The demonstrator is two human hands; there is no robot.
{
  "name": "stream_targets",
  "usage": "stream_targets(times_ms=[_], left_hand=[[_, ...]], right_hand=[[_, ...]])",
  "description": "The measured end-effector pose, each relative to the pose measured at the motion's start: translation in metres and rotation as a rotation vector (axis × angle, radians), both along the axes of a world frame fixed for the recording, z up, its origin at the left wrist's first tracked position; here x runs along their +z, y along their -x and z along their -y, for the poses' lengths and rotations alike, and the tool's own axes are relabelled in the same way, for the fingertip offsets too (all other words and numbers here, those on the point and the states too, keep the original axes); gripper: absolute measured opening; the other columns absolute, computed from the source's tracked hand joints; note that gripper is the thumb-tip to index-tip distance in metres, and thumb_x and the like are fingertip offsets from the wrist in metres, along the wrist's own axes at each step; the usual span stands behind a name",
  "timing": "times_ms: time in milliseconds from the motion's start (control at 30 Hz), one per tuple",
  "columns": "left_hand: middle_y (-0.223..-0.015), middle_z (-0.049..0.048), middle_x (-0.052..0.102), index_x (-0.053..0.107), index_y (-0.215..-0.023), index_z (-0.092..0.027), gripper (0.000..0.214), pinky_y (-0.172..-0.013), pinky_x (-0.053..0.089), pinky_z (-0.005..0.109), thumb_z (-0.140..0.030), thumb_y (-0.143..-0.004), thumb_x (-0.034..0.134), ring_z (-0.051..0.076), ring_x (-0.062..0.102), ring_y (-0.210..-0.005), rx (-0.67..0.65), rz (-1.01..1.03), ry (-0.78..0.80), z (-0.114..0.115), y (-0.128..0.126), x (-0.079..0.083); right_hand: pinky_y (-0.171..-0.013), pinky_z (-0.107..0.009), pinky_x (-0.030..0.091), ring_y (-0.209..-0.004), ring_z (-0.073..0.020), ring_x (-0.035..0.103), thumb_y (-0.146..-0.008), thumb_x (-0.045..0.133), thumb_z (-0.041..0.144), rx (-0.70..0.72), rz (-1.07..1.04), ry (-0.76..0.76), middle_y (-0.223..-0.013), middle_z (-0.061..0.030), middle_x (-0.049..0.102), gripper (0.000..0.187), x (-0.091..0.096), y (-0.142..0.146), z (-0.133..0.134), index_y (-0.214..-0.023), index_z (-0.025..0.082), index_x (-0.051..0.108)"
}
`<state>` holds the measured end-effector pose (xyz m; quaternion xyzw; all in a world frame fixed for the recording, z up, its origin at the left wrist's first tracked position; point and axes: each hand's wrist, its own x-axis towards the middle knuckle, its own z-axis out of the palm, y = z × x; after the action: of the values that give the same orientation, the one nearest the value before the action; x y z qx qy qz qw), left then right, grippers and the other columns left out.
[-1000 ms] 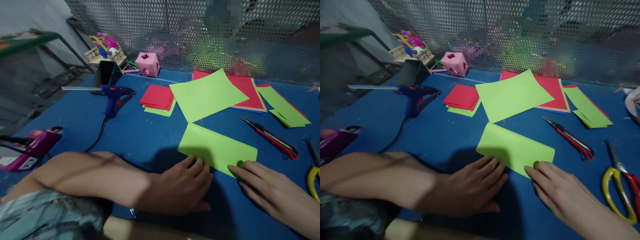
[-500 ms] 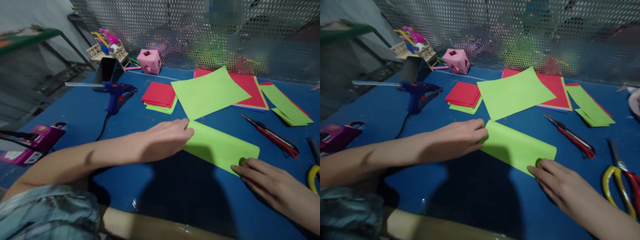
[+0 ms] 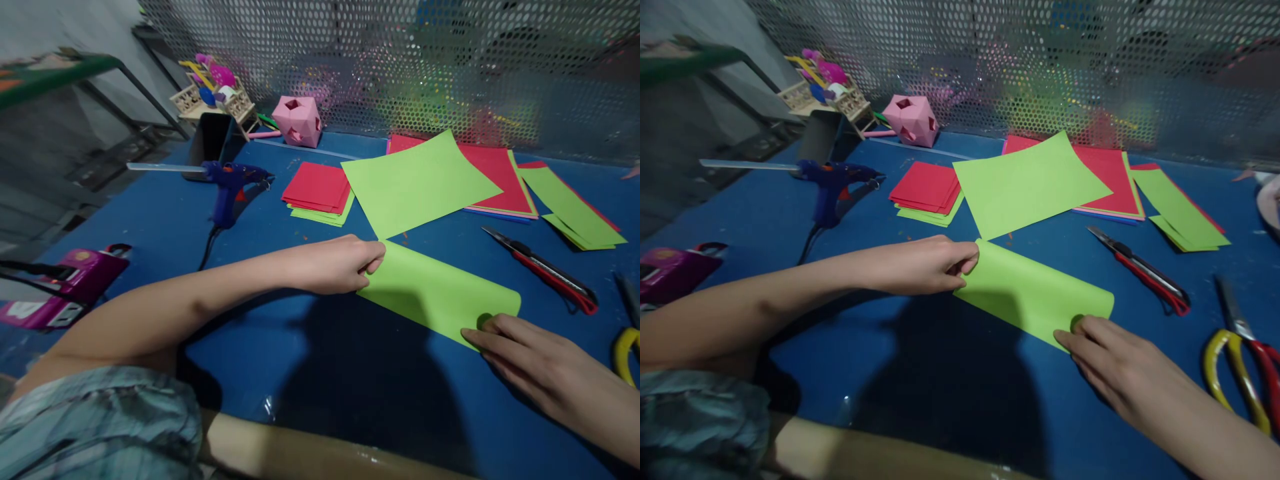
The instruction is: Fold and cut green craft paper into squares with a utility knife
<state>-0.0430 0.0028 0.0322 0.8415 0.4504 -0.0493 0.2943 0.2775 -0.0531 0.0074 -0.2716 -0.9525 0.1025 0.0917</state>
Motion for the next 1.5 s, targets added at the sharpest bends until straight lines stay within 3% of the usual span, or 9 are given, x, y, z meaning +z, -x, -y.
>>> stream_targets(times_ms=[433,800,967,1067,1167,1267,1367,1500], left_hand=[[-0.064,-0.0041,0.045,0.041,-0.076,-0.020,0.017,-0.051,0.025,0.023,-0.006,-0.075,0.050,0.011,0.042,-0.057,-0.009,0.013,-0.025,0.002,0.001,-0.005],[-0.069,-0.0008,0.053,0.048,-0.089,-0.017,0.012,-0.051,0.026,0.024,-0.009,-0.082,0.048,0.013,0.047,-0.058,-0.060,-0.139,-0.122,0.007,-0.003,-0.004],[-0.070,0.0009,0.057,0.051,-0.097,-0.017,0.011,-0.049,0.021,0.027,-0.014,-0.087,0.049,0.016,0.050,-0.056,-0.115,-0.324,-0.291,0.017,-0.003,-0.004],[-0.085,0.0039,0.061,0.054,-0.090,-0.018,0.017,-0.054,0.030,0.028,-0.004,-0.084,0.047,0.017,0.056,-0.069,-0.298,-0.267,-0.415,0.029,-0.010,-0.011],[-0.082,0.0048,0.060,0.056,-0.080,-0.017,0.023,-0.065,0.037,0.030,0.000,-0.089,0.043,0.018,0.056,-0.077,-0.444,-0.258,-0.603,0.042,-0.021,-0.023],[-0.081,0.0060,0.059,0.059,-0.083,-0.015,0.025,-0.068,0.040,0.032,0.001,-0.090,0.042,0.020,0.055,-0.077,-0.482,-0.212,-0.737,0.051,-0.026,-0.032],[-0.085,0.0080,0.062,0.062,-0.093,-0.013,0.020,-0.065,0.042,0.034,-0.005,-0.092,0.045,0.020,0.055,-0.075,-0.457,-0.174,-0.738,0.059,-0.027,-0.036],[-0.129,0.0143,0.059,0.056,-0.129,-0.014,0.037,-0.065,0.047,0.037,-0.029,-0.095,0.051,0.027,0.059,-0.092,-0.491,-0.122,-0.692,0.070,-0.033,-0.036]], right_hand=[[-0.063,-0.025,0.056,-0.077,-0.0189,0.070,-0.097,0.041,0.019,-0.013,-0.016,0.030,-0.089,-0.0082,0.068,0.034,0.000,0.002,-0.001,-0.119,0.022,0.066],[-0.064,-0.023,0.054,-0.079,-0.0168,0.067,-0.098,0.041,0.021,-0.022,0.003,0.080,-0.091,-0.0086,0.065,0.033,-0.006,-0.004,0.001,-0.122,0.021,0.064],[-0.065,-0.023,0.052,-0.079,-0.0160,0.065,-0.099,0.041,0.021,-0.033,0.012,0.105,-0.093,-0.0079,0.063,0.034,-0.007,-0.004,0.002,-0.126,0.022,0.061],[-0.065,-0.024,0.050,-0.079,-0.0161,0.065,-0.098,0.040,0.019,-0.057,0.027,0.119,-0.094,-0.0081,0.062,0.033,-0.008,-0.004,0.004,-0.123,0.023,0.062],[-0.066,-0.024,0.049,-0.080,-0.0159,0.064,-0.098,0.040,0.019,-0.075,0.051,0.140,-0.094,-0.0077,0.062,0.033,-0.007,-0.004,0.006,-0.122,0.023,0.062],[-0.067,-0.024,0.049,-0.079,-0.0152,0.063,-0.098,0.040,0.019,-0.079,0.066,0.158,-0.093,-0.0072,0.062,0.033,-0.005,-0.003,0.005,-0.122,0.023,0.061],[-0.068,-0.024,0.049,-0.079,-0.0153,0.063,-0.098,0.040,0.019,-0.079,0.073,0.177,-0.095,-0.0075,0.061,0.032,-0.005,-0.004,0.005,-0.122,0.023,0.060],[-0.069,-0.024,0.048,-0.080,-0.0149,0.063,-0.097,0.041,0.017,-0.073,0.101,0.204,-0.097,-0.0075,0.061,0.033,-0.005,-0.005,0.006,-0.125,0.023,0.058]])
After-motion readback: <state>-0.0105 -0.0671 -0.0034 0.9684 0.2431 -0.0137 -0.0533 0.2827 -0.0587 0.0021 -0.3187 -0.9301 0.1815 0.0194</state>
